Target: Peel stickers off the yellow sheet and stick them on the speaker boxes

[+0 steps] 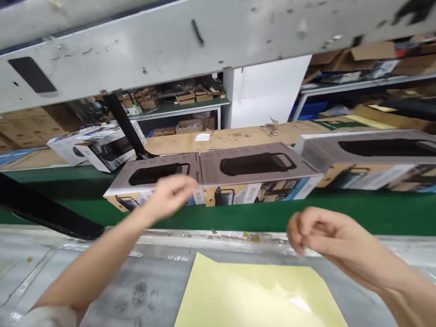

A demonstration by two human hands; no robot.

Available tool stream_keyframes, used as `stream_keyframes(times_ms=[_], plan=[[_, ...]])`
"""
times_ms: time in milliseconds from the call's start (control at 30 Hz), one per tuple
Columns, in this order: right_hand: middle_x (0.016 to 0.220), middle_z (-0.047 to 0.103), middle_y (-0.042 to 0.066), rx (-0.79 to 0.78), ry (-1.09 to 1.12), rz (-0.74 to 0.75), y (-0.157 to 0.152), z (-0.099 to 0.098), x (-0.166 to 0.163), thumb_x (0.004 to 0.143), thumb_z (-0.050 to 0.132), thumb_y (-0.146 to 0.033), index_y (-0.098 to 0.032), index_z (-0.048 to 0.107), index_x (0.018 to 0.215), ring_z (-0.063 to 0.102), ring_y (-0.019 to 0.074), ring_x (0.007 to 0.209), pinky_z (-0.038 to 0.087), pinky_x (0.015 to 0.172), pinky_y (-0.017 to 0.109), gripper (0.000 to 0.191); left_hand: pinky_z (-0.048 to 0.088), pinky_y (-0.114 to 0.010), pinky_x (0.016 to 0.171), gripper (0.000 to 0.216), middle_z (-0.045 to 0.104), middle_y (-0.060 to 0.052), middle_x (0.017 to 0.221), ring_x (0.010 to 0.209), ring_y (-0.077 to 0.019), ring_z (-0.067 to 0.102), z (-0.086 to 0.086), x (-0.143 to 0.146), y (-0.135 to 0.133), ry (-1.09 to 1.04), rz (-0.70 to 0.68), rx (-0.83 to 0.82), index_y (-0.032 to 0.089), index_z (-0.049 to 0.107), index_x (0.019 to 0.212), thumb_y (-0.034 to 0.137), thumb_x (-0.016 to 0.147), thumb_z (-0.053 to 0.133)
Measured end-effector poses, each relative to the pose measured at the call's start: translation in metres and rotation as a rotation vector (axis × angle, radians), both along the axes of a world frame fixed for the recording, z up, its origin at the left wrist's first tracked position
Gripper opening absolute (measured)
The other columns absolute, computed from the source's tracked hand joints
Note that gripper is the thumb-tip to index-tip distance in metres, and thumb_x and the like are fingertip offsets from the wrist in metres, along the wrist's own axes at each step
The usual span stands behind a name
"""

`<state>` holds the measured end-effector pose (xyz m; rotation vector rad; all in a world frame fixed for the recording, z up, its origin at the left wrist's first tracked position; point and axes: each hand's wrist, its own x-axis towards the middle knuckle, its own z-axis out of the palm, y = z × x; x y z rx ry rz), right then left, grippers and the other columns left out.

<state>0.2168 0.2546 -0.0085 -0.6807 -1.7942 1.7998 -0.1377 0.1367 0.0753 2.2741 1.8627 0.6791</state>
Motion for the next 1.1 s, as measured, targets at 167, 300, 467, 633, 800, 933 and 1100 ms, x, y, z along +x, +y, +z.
stream_keyframes(times_ms=[167,300,467,633,800,933,1100], plan=[[0.072,0.070,0.007,0.098,0.000,0.123,0.023,0.068,-0.134,0.073,0.085,-0.060,-0.026,0.069,0.077,0.066,0.0240,0.066,0.055,0.063,0.041,0.038,0.047,-0.038,0.107,0.036,0.074,-0.011,0.116,0.116,-0.0218,0.066,0.028,-0.149,0.060,0.372,0.657,-0.200,0.017,0.069,0.116,0.020,0.105,0.034],[0.087,0.075,0.006,0.233,0.098,0.269,0.043,0.090,-0.254,0.077,0.085,-0.048,-0.020,0.068,0.088,0.072,0.0215,0.079,0.060,0.071,0.034,0.035,0.049,-0.040,0.102,0.031,0.072,-0.017,0.122,0.114,-0.0284,0.068,0.007,-0.193,0.056,0.400,0.717,-0.278,0.013,0.069,0.110,0.022,0.103,0.040],[0.068,0.066,0.000,0.367,-0.018,0.303,0.056,0.089,-0.380,0.081,0.084,-0.022,-0.017,0.061,0.077,0.066,0.0146,0.062,0.054,0.053,0.024,0.024,0.049,-0.038,0.101,0.035,0.070,-0.014,0.129,0.117,-0.0280,0.067,-0.009,-0.199,0.043,0.409,0.724,-0.284,0.017,0.065,0.119,0.026,0.106,0.035],[0.066,0.062,-0.002,0.530,-0.169,0.288,0.063,0.088,-0.437,0.082,0.078,-0.007,-0.017,0.059,0.075,0.058,0.0099,0.055,0.042,0.045,0.019,0.022,0.047,-0.045,0.104,0.034,0.072,-0.013,0.124,0.119,-0.0302,0.067,-0.011,-0.204,0.044,0.394,0.711,-0.278,0.018,0.063,0.121,0.027,0.107,0.034],[0.069,0.062,-0.003,0.577,-0.248,0.319,0.065,0.089,-0.450,0.079,0.083,-0.009,-0.019,0.060,0.085,0.055,0.0096,0.054,0.038,0.050,0.021,0.026,0.044,-0.050,0.106,0.036,0.071,-0.018,0.122,0.120,-0.0327,0.066,-0.013,-0.208,0.044,0.389,0.712,-0.291,0.013,0.061,0.123,0.025,0.106,0.031],[0.079,0.064,-0.002,0.582,-0.254,0.372,0.063,0.088,-0.453,0.083,0.080,-0.012,-0.021,0.060,0.092,0.058,0.0117,0.062,0.041,0.056,0.022,0.023,0.044,-0.049,0.105,0.036,0.071,-0.020,0.123,0.122,-0.0327,0.065,-0.013,-0.208,0.043,0.395,0.711,-0.298,0.012,0.060,0.124,0.025,0.107,0.030],[0.084,0.065,-0.001,0.621,-0.277,0.408,0.064,0.087,-0.459,0.086,0.073,-0.012,-0.023,0.058,0.097,0.060,0.0132,0.067,0.044,0.061,0.024,0.021,0.044,-0.048,0.105,0.036,0.071,-0.018,0.124,0.123,-0.0318,0.065,-0.011,-0.210,0.040,0.403,0.719,-0.301,0.014,0.060,0.123,0.024,0.107,0.029]])
